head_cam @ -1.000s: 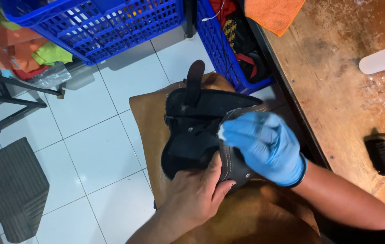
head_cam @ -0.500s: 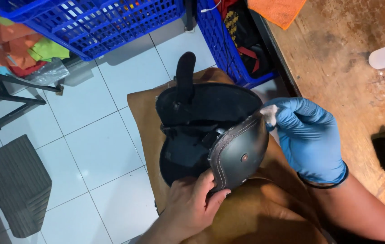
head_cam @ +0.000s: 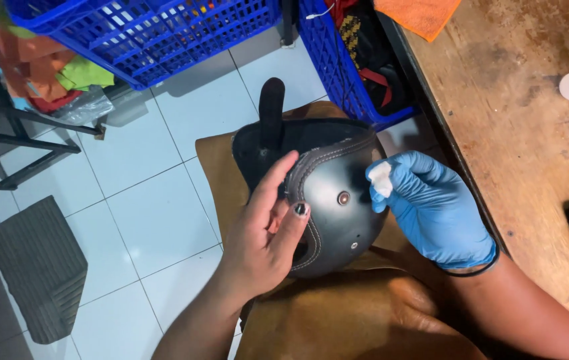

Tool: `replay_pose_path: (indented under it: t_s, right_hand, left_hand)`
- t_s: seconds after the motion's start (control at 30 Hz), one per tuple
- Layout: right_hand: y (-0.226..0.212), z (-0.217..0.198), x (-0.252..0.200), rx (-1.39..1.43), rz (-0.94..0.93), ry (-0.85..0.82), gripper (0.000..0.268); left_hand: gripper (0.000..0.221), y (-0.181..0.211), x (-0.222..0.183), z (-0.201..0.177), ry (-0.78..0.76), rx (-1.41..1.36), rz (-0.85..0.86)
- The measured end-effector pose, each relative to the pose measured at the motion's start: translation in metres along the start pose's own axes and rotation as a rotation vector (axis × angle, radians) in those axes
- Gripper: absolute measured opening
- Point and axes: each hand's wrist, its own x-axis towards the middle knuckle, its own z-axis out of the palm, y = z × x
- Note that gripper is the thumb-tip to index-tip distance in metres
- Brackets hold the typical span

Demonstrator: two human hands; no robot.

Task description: Cleaning the exterior surface of a motorcycle helmet using a cleaning solution and a cotton pad at a workbench.

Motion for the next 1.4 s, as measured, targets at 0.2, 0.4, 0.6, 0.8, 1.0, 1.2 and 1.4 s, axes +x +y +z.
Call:
replay_pose_path:
  t_s: [0.2, 0.4, 0.6, 0.8, 1.0, 1.2, 1.4]
  right_hand:
    - [-0.006, 0.017, -0.004, -0.513, -0.128, 0.231, 0.011]
    - [0.003, 0.015, -0.004, -1.557, -0.771, 0.195, 0.021]
    - [0.011, 0.027, -0.011, -1.553, -0.869, 0.093, 0.019]
    - [-0.001, 0.020, 0.009, -1.415, -0.825, -0.397, 0.021]
    - [0.005, 0.030, -0.007, -1.333, -0.782, -0.345, 0.010]
    - [0.019, 0.010, 0.017, -0.984, -0.577, -0.037, 0.030]
    - [0.009, 0.015, 0.013, -1.453, -0.768, -0.219, 0.028]
  left_hand:
    - [0.054, 0.013, 0.011, 0.006, -0.103, -0.010, -0.079]
    - [0.049, 0.011, -0.005, 0.016, -0.129, 0.050, 0.077]
    - [0.050, -0.003, -0.014, 0.026, -0.087, 0.114, 0.196]
    - [0.047, -0.011, -0.029, 0.031, -0.047, 0.081, 0.209]
    - [0.046, -0.015, -0.037, 0.037, -0.029, 0.075, 0.168]
    - [0.051, -0.032, -0.061, 0.041, 0.034, -0.107, -0.032]
    - [0.049, -0.054, -0.083, 0.045, 0.069, -0.181, 0.002]
